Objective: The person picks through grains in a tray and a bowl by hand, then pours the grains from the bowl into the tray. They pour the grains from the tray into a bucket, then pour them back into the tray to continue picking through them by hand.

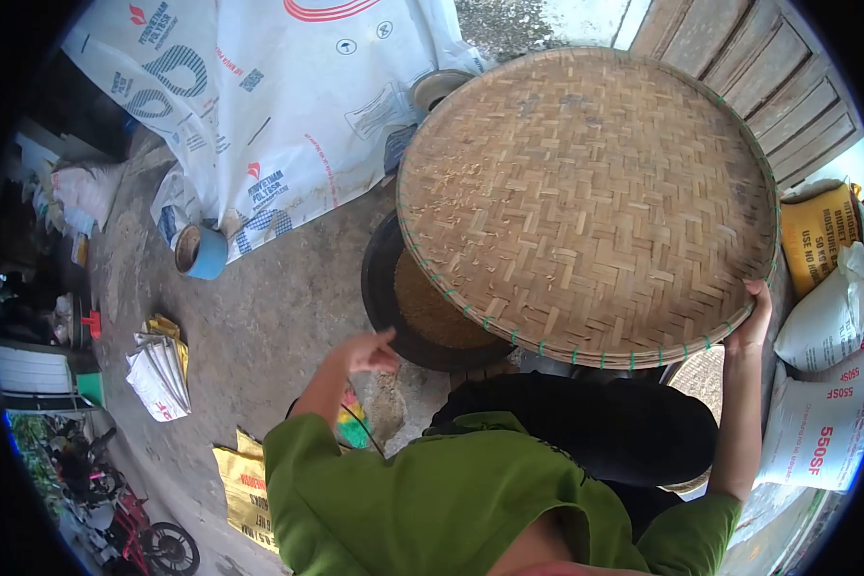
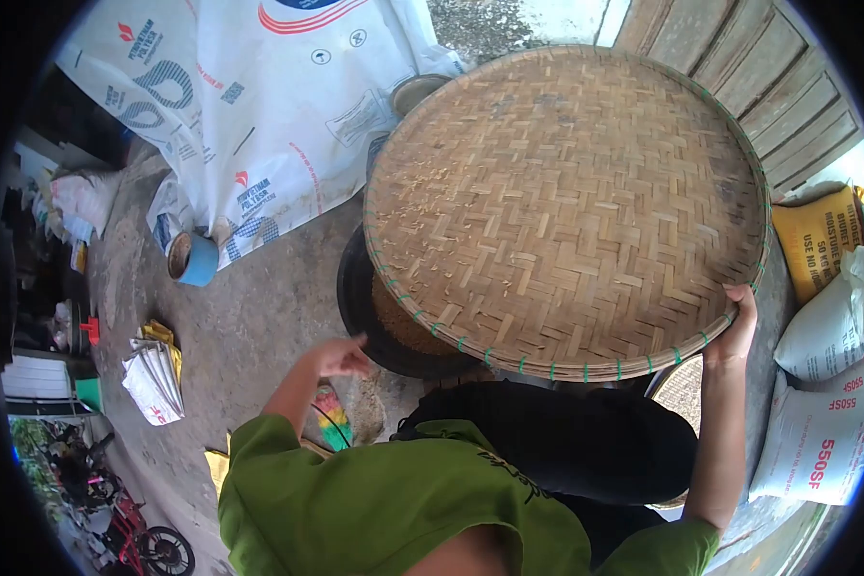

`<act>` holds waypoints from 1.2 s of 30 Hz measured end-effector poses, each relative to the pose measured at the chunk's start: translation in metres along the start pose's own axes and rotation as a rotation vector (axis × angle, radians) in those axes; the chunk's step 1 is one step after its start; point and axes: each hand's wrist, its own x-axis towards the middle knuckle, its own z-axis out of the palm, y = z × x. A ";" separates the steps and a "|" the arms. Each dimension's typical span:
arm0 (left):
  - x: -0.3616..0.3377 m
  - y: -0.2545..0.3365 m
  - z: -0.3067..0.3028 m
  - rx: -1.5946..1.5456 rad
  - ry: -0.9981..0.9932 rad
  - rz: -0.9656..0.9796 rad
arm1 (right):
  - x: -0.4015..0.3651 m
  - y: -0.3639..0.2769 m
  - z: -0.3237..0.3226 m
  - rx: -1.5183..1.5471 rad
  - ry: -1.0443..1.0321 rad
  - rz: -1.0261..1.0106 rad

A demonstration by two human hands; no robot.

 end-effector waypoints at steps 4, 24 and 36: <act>-0.081 0.052 -0.055 -0.656 -0.084 0.705 | -0.009 0.034 0.093 -0.105 -0.103 0.116; 0.060 -0.109 -0.086 -1.390 0.369 0.390 | 0.004 0.237 0.261 -0.222 -0.768 0.416; 0.022 -0.017 -0.018 -1.517 0.459 0.838 | 0.082 0.253 0.130 -1.057 -0.464 0.084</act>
